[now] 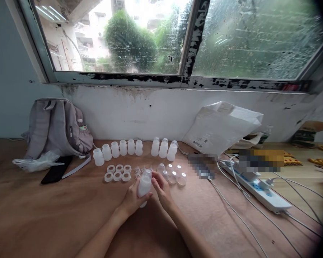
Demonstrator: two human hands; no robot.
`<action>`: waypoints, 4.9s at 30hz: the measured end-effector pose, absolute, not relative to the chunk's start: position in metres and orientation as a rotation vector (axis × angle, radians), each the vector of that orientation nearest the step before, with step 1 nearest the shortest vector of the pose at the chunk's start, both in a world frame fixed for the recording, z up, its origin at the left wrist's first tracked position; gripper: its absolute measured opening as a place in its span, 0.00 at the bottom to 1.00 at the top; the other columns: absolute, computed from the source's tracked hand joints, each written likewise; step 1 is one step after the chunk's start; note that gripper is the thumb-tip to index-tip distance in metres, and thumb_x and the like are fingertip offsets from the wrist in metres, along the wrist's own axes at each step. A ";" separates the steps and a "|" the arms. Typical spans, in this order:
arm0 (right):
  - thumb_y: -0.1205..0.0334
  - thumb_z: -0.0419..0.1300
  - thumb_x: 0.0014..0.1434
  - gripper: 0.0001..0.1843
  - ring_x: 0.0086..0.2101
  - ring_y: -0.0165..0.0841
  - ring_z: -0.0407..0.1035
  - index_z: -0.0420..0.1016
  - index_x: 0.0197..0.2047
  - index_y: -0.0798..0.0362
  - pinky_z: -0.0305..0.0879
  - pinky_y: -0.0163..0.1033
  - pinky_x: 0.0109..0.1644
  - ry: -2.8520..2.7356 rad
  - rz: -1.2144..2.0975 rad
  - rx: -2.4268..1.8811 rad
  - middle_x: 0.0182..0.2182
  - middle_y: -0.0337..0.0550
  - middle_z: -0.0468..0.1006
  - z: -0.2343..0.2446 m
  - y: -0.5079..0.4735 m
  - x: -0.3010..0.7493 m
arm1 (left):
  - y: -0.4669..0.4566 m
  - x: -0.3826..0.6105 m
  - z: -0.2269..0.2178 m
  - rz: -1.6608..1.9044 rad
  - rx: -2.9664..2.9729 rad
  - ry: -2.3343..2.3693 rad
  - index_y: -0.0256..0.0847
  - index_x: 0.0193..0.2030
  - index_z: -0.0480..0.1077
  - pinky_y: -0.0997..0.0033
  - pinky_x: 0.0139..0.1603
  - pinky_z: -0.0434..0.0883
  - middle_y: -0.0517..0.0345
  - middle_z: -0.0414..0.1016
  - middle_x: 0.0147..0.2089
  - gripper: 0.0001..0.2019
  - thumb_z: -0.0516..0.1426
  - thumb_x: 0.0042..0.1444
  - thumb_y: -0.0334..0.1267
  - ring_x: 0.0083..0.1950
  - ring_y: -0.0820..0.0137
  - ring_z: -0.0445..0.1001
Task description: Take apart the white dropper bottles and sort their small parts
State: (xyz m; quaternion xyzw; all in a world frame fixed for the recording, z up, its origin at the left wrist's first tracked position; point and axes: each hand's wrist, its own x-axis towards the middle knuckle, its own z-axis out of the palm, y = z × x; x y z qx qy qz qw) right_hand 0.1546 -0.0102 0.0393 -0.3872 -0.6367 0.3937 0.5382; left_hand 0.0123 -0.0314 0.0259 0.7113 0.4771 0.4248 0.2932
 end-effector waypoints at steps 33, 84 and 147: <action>0.55 0.57 0.50 0.17 0.38 0.36 0.65 0.64 0.44 0.49 0.60 0.40 0.40 -1.311 1.046 -0.896 0.38 0.44 0.72 0.053 0.012 0.190 | -0.035 0.016 0.009 0.677 0.686 0.184 0.31 0.46 0.62 0.76 0.18 0.55 0.58 0.63 0.24 0.25 0.50 0.48 0.49 0.21 0.74 0.63; 0.55 0.59 0.44 0.18 0.19 0.24 0.48 0.55 0.15 0.54 0.45 0.31 0.21 -1.600 0.892 -1.120 0.14 0.31 0.53 0.042 -0.022 0.142 | -0.043 0.020 0.030 0.854 1.721 1.183 0.35 0.19 0.66 0.78 0.20 0.52 0.65 0.62 0.20 0.08 0.62 0.30 0.32 0.23 0.75 0.59; 0.57 0.61 0.48 0.12 0.21 0.25 0.56 0.65 0.21 0.54 0.52 0.31 0.24 -1.064 1.579 -0.747 0.19 0.34 0.62 0.048 -0.013 0.152 | -0.034 0.016 0.004 0.558 0.661 0.159 0.32 0.30 0.65 0.75 0.18 0.50 0.58 0.62 0.21 0.14 0.50 0.36 0.39 0.20 0.76 0.59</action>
